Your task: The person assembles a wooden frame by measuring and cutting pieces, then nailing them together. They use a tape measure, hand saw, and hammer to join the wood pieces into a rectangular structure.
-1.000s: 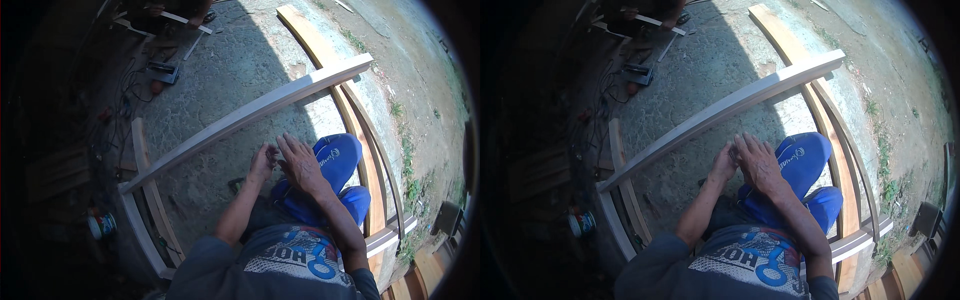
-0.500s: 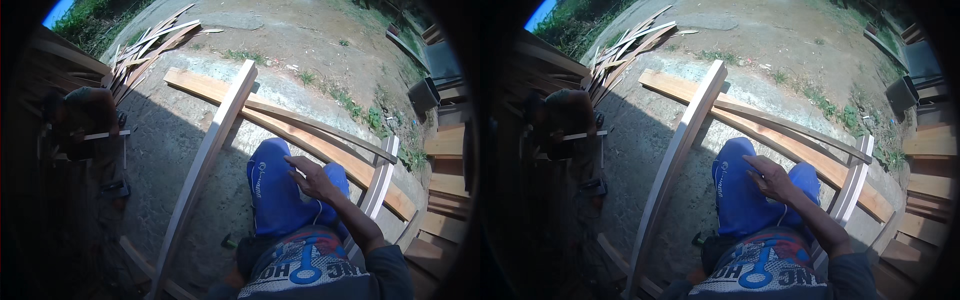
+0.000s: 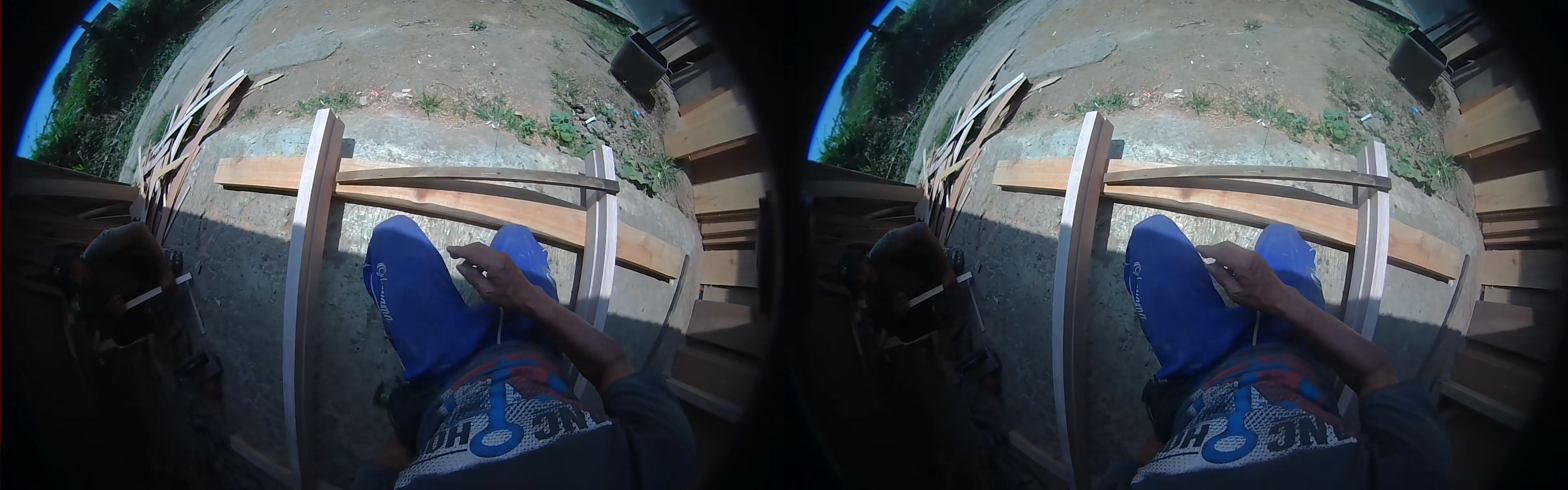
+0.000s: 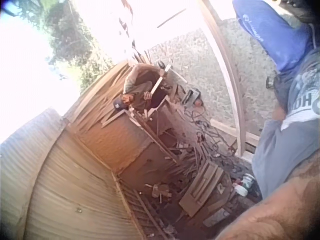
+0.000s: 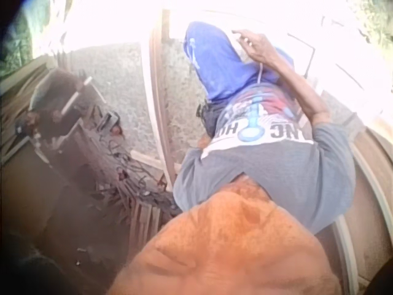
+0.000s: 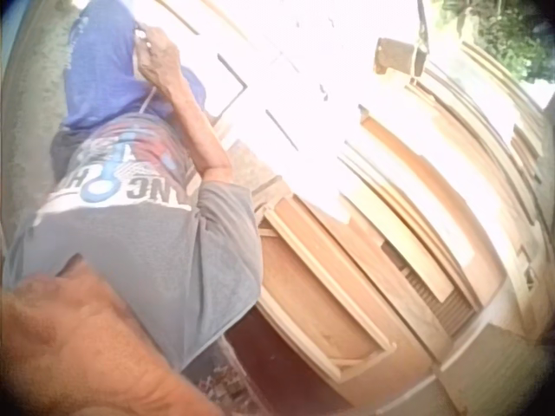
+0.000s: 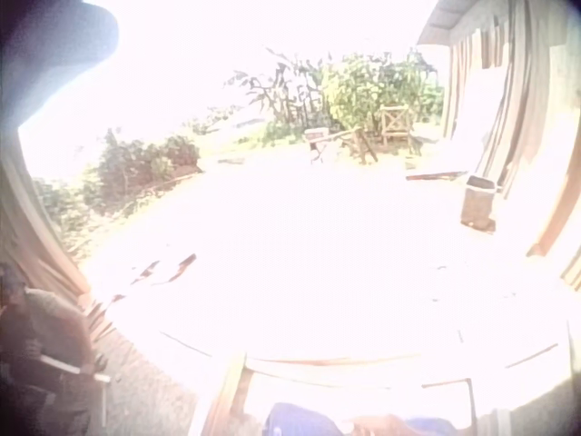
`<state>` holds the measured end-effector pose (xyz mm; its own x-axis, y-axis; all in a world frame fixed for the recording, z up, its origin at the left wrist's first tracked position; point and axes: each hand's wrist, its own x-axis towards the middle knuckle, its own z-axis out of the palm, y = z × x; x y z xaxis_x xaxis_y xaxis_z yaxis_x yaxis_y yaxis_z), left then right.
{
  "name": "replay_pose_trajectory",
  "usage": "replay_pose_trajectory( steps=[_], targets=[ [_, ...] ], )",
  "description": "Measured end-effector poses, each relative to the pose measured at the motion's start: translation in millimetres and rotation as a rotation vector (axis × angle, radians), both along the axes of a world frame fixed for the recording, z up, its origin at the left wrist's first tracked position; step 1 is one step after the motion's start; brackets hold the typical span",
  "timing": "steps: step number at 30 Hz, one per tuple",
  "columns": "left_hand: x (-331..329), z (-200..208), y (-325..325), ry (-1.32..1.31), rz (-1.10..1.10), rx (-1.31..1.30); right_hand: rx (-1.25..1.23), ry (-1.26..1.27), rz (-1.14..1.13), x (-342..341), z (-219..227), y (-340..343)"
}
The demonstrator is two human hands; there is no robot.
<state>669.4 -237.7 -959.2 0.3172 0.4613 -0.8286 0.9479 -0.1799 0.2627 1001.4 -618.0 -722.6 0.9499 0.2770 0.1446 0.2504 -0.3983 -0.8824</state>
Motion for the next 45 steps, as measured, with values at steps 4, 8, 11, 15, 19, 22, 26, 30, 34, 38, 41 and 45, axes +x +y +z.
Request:
replay_pose_trajectory(
  steps=[4, 8, 11, 15, 19, 22, 26, 30, 34, 38, 41, 45],
  targets=[
    [10.4, -1.2, -3.2, -0.028, -0.067, -0.004, -0.032, 0.085, -0.01, 5.9, 10.0, -5.2],
    [32.0, 6.5, 4.4, -0.107, -0.205, 0.039, -0.024, -0.033, 0.022, 6.0, 9.2, 3.8],
    [103.0, 23.7, 20.1, -0.188, -0.475, 0.179, -0.021, 0.042, 0.035, 6.2, 14.2, 6.2],
    [186.2, 99.0, 38.8, -0.205, -0.539, 0.461, 0.033, 0.036, 0.032, 1.1, 11.2, 17.5],
    [169.1, 96.8, 70.9, -0.013, -0.412, 0.429, -0.019, 0.119, 0.019, -11.9, 7.8, 16.0],
    [131.2, 58.4, 82.7, 0.136, -0.353, 0.472, -0.067, 0.175, -0.015, -14.9, -4.4, -4.6],
    [63.4, -3.8, 86.3, 0.319, -0.013, 0.553, -0.067, 0.224, -0.082, -16.8, -16.7, -36.1],
    [39.2, -30.9, 56.7, 0.259, 0.167, 0.383, -0.137, 0.212, -0.126, -17.3, -15.7, -39.4],
    [42.9, -45.8, 25.4, 0.132, -0.019, 0.2, -0.074, 0.16, -0.118, -11.7, -18.0, -23.5],
    [38.1, -45.1, 18.6, 0.099, -0.042, 0.117, -0.046, 0.164, -0.078, 2.2, -2.3, 2.6],
    [53.4, -38.7, 21.2, 0.015, 0.0, 0.105, -0.007, 0.202, -0.094, 8.5, 6.2, 6.0],
    [104.0, -16.6, 24.2, -0.362, 0.199, 0.14, -0.008, 0.17, -0.053, 11.0, 4.9, 7.7]
  ],
)
